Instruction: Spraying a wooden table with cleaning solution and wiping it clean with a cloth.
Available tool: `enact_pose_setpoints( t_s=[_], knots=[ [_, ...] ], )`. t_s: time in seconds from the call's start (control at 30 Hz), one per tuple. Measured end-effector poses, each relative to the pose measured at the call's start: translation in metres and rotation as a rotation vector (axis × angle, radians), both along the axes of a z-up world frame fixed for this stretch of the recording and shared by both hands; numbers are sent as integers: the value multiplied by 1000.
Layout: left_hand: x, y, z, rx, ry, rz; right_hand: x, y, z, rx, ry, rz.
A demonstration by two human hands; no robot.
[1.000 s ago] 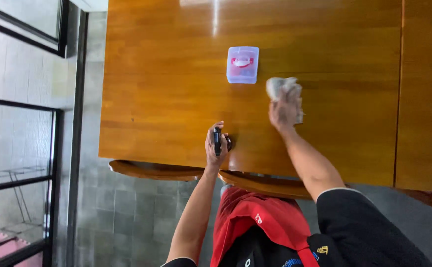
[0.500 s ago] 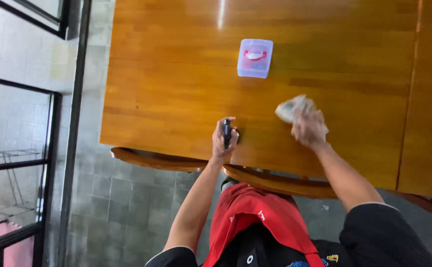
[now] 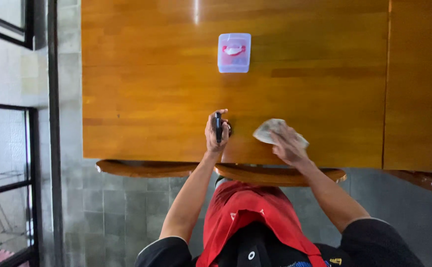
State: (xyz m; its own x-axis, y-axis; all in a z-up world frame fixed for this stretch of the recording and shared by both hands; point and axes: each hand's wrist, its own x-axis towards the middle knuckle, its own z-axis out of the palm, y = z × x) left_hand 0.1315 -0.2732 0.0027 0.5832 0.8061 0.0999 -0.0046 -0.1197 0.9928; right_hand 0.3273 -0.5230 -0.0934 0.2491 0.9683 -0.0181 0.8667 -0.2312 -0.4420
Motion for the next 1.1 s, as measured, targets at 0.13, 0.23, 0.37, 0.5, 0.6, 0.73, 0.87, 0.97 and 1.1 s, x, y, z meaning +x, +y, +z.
enact_pose_setpoints(
  t_s=[0.13, 0.23, 0.37, 0.5, 0.6, 0.73, 0.87, 0.97, 1.1],
  knots=[
    [22, 2, -2, 22, 0, 18, 79, -13, 1, -72, -198, -218],
    [31, 1, -7, 16, -19, 44, 135, 52, -7, -81, -62, -478],
    [42, 2, -14, 61, 1, 78, 157, 160, -23, 45, -84, -615],
    [59, -1, -18, -41, -7, 108, 113, 176, -7, 31, -66, -283],
    [67, -2, -17, 87, -26, 99, 76, 108, -2, 0, -33, 10],
    [67, -3, -12, 154, 1, 96, 87, -15, 9, -8, 115, 87],
    [71, 0, -10, 162, 30, 102, 155, -73, 9, -22, -72, -52],
    [72, -4, 1, 141, 2, 115, 217, -43, -15, 11, -122, -338],
    [75, -14, 7, 98, 49, 184, 238, 53, -40, 169, -135, -600]
  ],
)
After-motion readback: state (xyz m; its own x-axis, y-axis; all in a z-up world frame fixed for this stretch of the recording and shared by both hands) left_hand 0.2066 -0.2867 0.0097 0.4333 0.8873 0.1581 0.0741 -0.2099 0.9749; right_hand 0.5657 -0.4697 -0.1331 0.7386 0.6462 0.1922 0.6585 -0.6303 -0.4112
